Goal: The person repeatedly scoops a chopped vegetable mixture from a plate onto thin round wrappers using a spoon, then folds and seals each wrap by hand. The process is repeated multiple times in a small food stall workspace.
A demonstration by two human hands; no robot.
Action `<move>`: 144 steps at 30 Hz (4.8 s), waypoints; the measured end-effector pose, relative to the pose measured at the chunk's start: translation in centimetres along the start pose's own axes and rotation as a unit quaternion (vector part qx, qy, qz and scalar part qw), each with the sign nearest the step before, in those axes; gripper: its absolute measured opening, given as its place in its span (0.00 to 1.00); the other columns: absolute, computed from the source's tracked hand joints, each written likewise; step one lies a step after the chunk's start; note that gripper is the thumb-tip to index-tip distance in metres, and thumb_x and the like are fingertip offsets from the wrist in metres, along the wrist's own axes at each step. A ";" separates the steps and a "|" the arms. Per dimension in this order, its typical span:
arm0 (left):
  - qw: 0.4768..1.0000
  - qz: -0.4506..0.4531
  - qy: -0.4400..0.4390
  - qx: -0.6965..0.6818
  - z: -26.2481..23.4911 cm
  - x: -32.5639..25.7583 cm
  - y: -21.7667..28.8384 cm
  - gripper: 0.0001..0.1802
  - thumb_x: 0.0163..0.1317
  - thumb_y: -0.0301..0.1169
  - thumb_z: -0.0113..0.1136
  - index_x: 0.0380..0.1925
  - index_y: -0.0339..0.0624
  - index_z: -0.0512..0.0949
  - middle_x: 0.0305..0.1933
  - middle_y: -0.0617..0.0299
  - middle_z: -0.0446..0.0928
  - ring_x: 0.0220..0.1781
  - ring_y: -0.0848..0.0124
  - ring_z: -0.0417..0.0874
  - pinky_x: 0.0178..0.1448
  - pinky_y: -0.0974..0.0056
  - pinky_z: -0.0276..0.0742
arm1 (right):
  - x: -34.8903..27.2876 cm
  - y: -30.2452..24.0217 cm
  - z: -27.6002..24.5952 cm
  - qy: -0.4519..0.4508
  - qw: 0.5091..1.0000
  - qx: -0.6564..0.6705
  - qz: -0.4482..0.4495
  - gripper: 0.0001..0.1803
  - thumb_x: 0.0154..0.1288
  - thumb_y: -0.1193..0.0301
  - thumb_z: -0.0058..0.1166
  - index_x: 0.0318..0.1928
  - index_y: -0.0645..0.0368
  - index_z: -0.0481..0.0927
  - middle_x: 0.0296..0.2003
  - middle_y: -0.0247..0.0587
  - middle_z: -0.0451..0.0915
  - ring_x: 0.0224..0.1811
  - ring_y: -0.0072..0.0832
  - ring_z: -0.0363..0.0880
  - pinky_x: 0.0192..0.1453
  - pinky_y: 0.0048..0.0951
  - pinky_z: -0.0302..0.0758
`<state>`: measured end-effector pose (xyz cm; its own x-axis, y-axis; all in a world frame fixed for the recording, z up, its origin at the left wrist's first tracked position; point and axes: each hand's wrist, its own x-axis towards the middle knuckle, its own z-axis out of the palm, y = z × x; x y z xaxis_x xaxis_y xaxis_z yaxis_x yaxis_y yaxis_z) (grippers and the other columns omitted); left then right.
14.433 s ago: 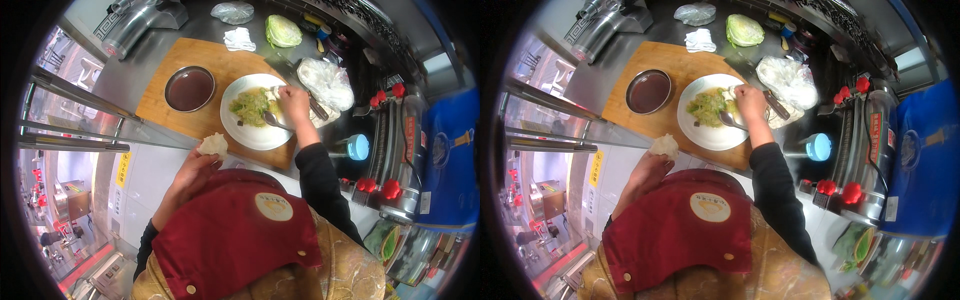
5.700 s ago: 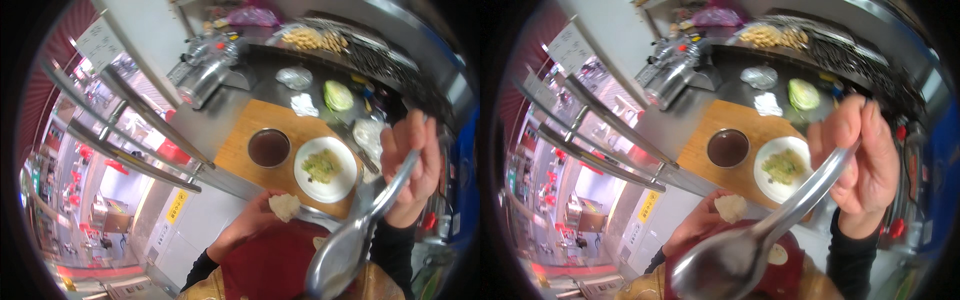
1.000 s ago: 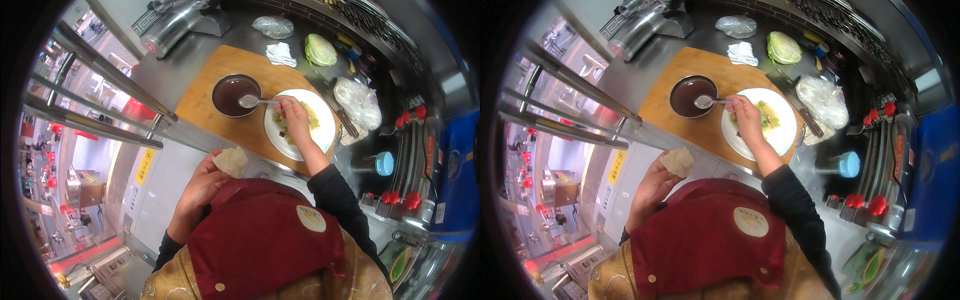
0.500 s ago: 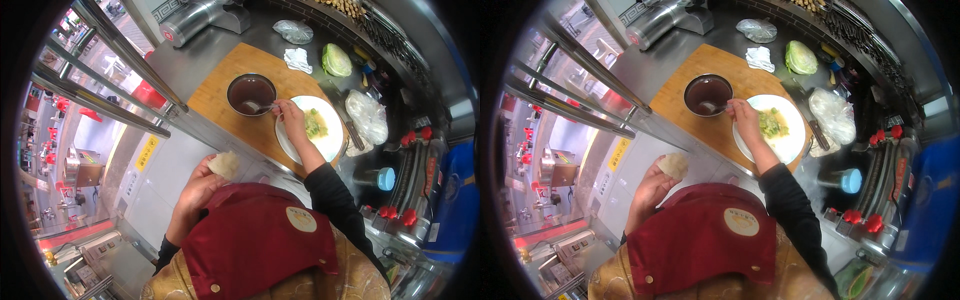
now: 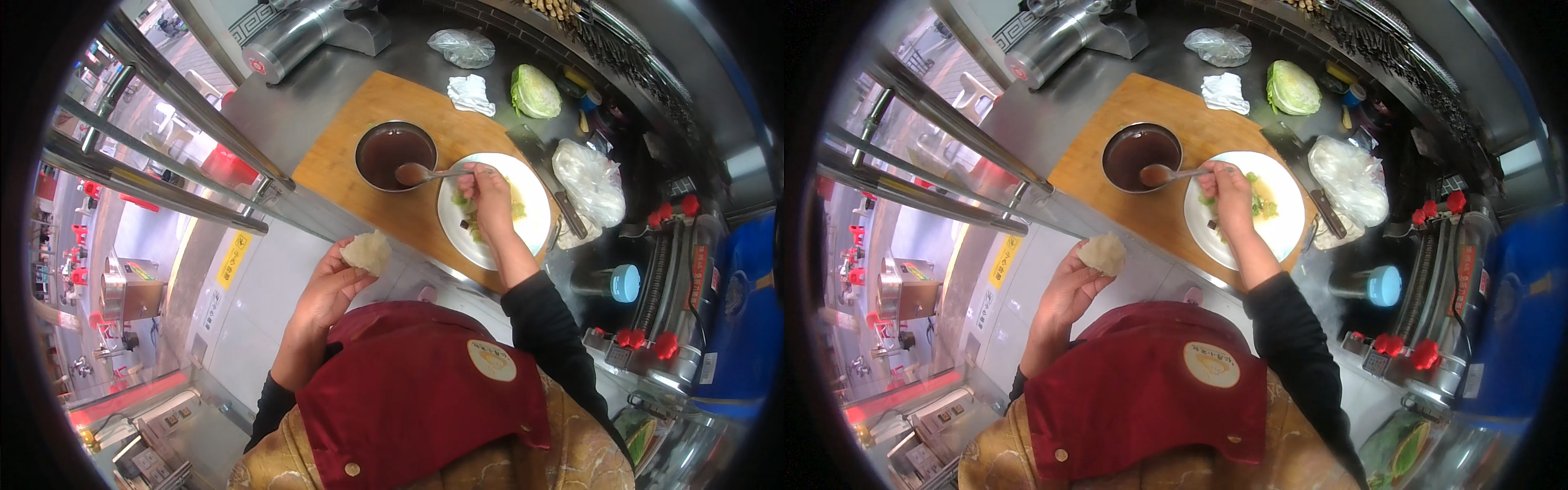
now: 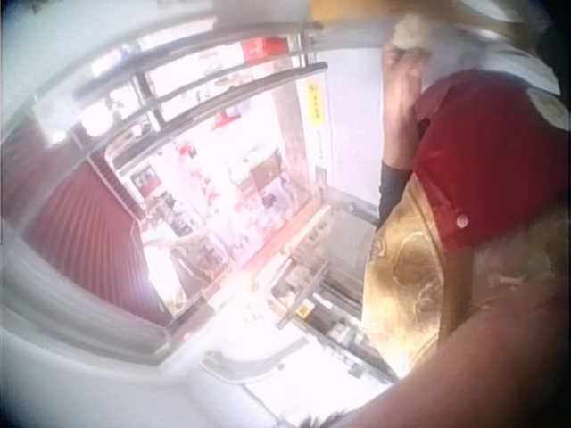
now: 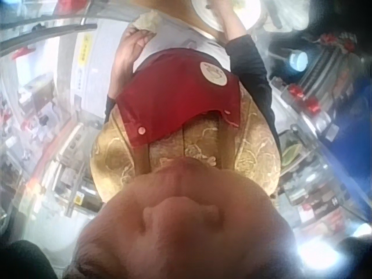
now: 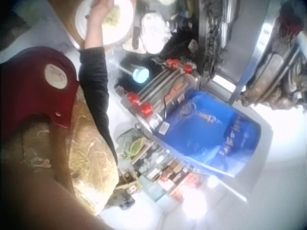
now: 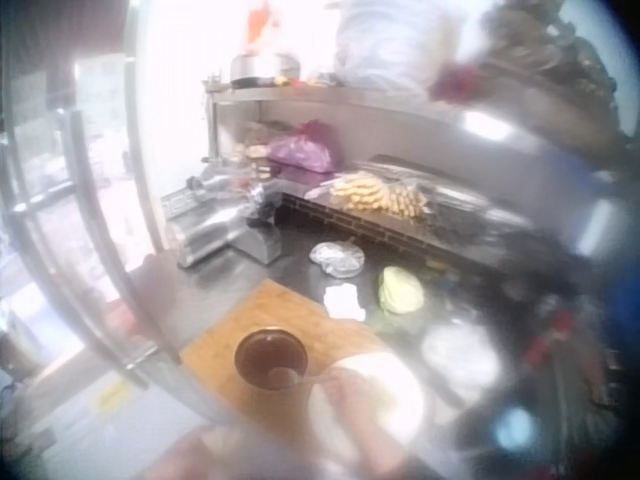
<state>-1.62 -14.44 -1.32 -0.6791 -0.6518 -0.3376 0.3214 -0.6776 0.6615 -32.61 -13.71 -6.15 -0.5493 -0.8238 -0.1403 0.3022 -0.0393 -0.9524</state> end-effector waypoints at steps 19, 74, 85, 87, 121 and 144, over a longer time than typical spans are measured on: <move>0.992 0.026 -0.078 0.096 3.6 4.4 3.6 0.31 0.62 0.22 0.57 0.66 0.39 0.61 0.63 0.59 0.70 0.64 0.65 0.73 0.65 0.60 0.71 | -5.5 -19.5 3.3 -0.153 0.986 0.021 -0.061 0.15 0.75 0.66 0.45 0.44 0.66 0.77 0.29 0.39 0.81 0.28 0.19 0.76 0.33 0.19 0.71; 0.999 -0.008 0.031 0.007 -2.3 0.0 2.2 0.25 0.60 0.17 0.52 0.58 0.39 0.65 0.61 0.54 0.71 0.62 0.61 0.75 0.65 0.59 0.73 | -1.0 0.0 2.5 -0.059 0.961 -0.248 -0.107 0.14 0.75 0.67 0.43 0.46 0.60 0.80 0.32 0.34 0.81 0.32 0.20 0.73 0.40 0.23 0.71; 0.999 -0.002 0.034 0.025 -2.1 0.2 3.1 0.26 0.60 0.17 0.49 0.60 0.38 0.64 0.61 0.54 0.71 0.62 0.61 0.74 0.65 0.59 0.72 | -0.3 2.0 3.0 -0.001 0.999 0.016 0.033 0.15 0.76 0.66 0.43 0.46 0.63 0.78 0.31 0.36 0.80 0.29 0.18 0.70 0.38 0.20 0.69; 0.999 0.001 0.033 0.023 -2.1 0.2 3.0 0.26 0.60 0.17 0.49 0.60 0.38 0.64 0.61 0.53 0.71 0.62 0.61 0.75 0.65 0.59 0.72 | -0.4 1.9 3.0 -0.001 1.000 0.021 0.023 0.15 0.76 0.66 0.42 0.46 0.63 0.78 0.31 0.36 0.80 0.29 0.18 0.70 0.38 0.20 0.69; 0.994 0.024 -0.071 0.081 1.5 8.2 3.3 0.29 0.58 0.17 0.56 0.62 0.41 0.65 0.61 0.59 0.71 0.61 0.67 0.74 0.64 0.64 0.71 | -2.5 -11.0 1.6 -0.041 0.996 0.001 -0.078 0.13 0.74 0.66 0.46 0.43 0.64 0.77 0.28 0.37 0.79 0.28 0.21 0.71 0.36 0.20 0.68; 0.972 -0.043 -0.125 0.193 8.4 -0.1 7.2 0.31 0.49 0.11 0.57 0.56 0.39 0.67 0.55 0.54 0.76 0.57 0.65 0.78 0.61 0.62 0.75 | -11.8 -35.4 7.3 -0.438 0.890 -0.057 -0.118 0.11 0.73 0.68 0.47 0.31 0.56 0.70 0.16 0.34 0.76 0.19 0.25 0.73 0.25 0.18 0.74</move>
<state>-4.79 -16.38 9.05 -0.8471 -0.4625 -0.2618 0.0172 -0.5162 0.8563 -31.09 -6.73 31.21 0.2449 -0.9269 0.2845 0.1505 -0.2535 -0.9556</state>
